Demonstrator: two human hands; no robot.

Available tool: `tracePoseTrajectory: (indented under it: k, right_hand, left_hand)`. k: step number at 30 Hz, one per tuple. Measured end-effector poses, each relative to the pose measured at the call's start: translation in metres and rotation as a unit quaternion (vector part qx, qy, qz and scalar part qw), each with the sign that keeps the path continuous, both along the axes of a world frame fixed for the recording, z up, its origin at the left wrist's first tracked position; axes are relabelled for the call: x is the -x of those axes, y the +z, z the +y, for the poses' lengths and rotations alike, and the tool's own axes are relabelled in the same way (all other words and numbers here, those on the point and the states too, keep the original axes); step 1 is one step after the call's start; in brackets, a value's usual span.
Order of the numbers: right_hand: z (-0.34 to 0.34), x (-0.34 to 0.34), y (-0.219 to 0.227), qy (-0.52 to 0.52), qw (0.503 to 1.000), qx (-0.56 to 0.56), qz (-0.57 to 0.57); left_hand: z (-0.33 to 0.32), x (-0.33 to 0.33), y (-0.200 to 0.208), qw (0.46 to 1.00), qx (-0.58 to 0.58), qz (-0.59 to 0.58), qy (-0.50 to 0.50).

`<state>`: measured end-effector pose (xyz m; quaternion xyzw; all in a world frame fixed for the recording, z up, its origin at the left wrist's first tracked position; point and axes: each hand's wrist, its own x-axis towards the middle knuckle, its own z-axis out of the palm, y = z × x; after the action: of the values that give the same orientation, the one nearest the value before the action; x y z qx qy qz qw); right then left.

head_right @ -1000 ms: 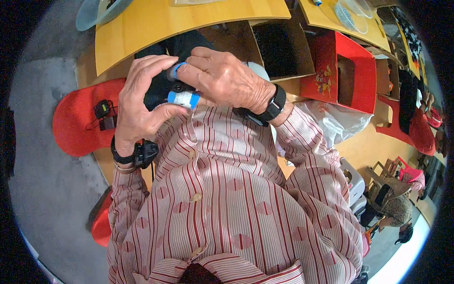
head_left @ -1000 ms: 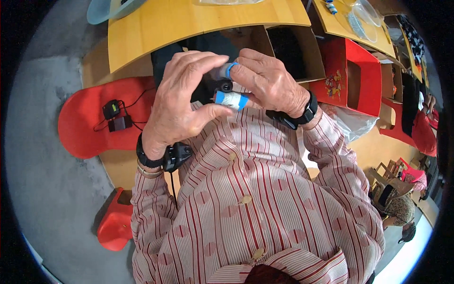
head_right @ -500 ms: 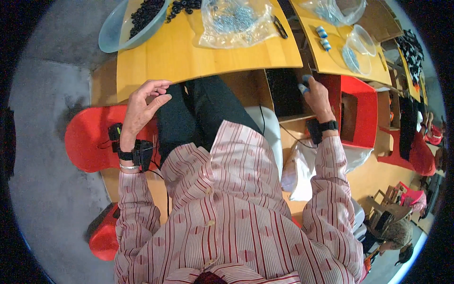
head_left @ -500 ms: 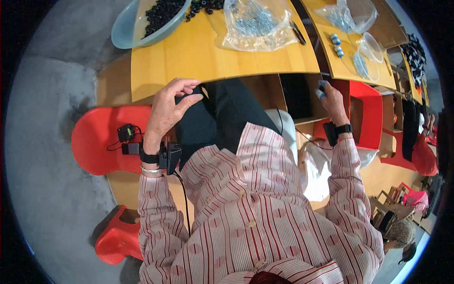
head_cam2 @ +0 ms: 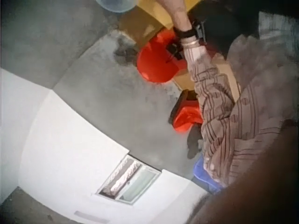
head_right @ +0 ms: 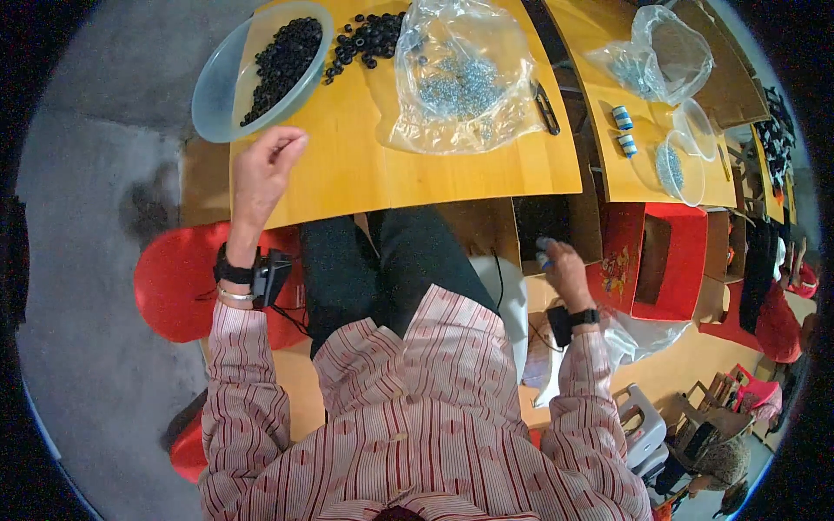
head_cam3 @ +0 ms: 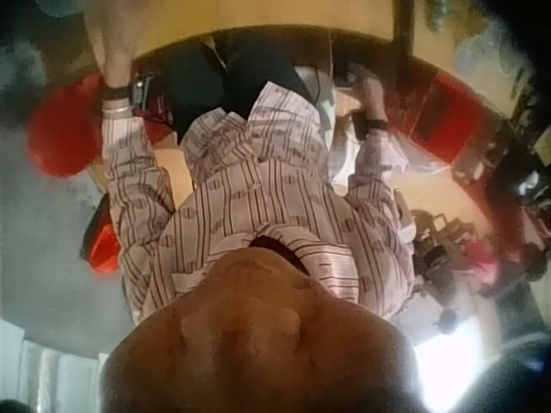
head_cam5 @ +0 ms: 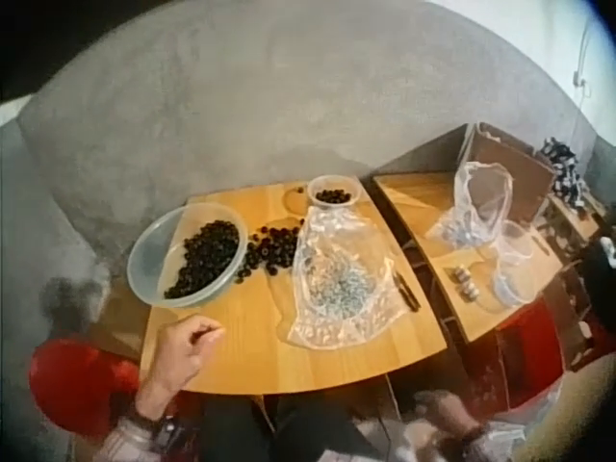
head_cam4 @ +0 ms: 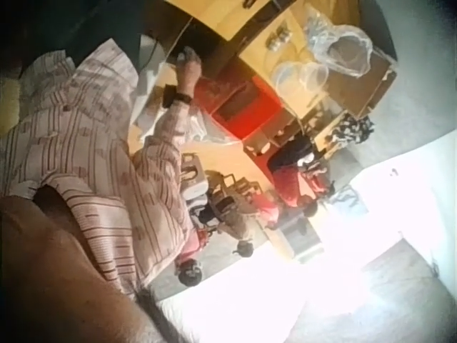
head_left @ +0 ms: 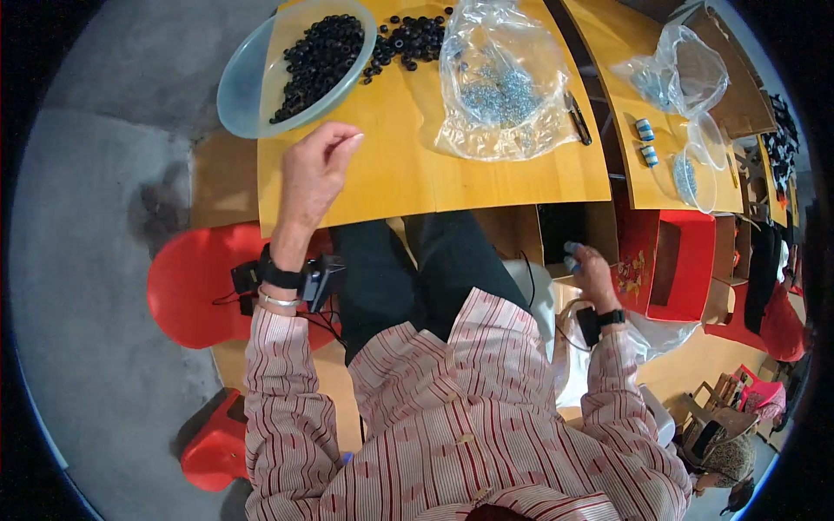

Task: The person trims black rubber pieces using small shears, takes metal pins from a plastic bag, and inserts the metal pins into the rubber pieces by hand.

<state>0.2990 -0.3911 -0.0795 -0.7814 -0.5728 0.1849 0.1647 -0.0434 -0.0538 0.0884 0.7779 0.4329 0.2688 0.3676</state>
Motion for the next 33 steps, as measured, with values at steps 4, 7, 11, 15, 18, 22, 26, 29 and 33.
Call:
tracePoseTrajectory:
  k: [4,7,11,15,18,22,26,29,33]
  right_hand:
    - [-0.018,0.021,-0.009,0.037,0.997,0.071,0.011]
    - [-0.016,0.04,0.001,-0.002,0.991,0.132,0.031]
    - [-0.01,0.045,0.021,0.001,0.994,0.109,0.001]
    - [-0.011,0.041,0.022,-0.009,0.993,0.116,-0.008]
    - [-0.004,0.043,0.029,0.002,0.993,0.116,0.007]
    - [-0.001,0.047,0.041,0.013,0.993,0.114,0.009]
    - [-0.007,0.048,0.029,-0.014,0.993,0.117,0.001]
    - [-0.001,0.049,0.028,0.014,0.996,0.091,-0.008]
    - [0.003,0.05,0.033,-0.005,0.994,0.109,-0.013]
  left_hand:
    - [0.034,-0.041,-0.032,0.97,-0.182,0.118,-0.114]
    - [0.052,-0.07,-0.054,0.937,-0.262,0.213,-0.086]
    - [0.075,-0.095,-0.081,0.906,-0.334,0.256,-0.045]
    - [0.089,-0.103,-0.099,0.874,-0.369,0.317,-0.008]
    - [0.096,-0.103,-0.106,0.866,-0.375,0.331,0.001]
    - [0.089,-0.104,-0.094,0.887,-0.324,0.327,-0.033]
    - [0.079,-0.096,-0.093,0.905,-0.28,0.311,-0.08]
    - [0.058,-0.078,-0.096,0.904,-0.298,0.297,-0.077]
    - [0.036,-0.08,-0.091,0.896,-0.343,0.259,-0.111]
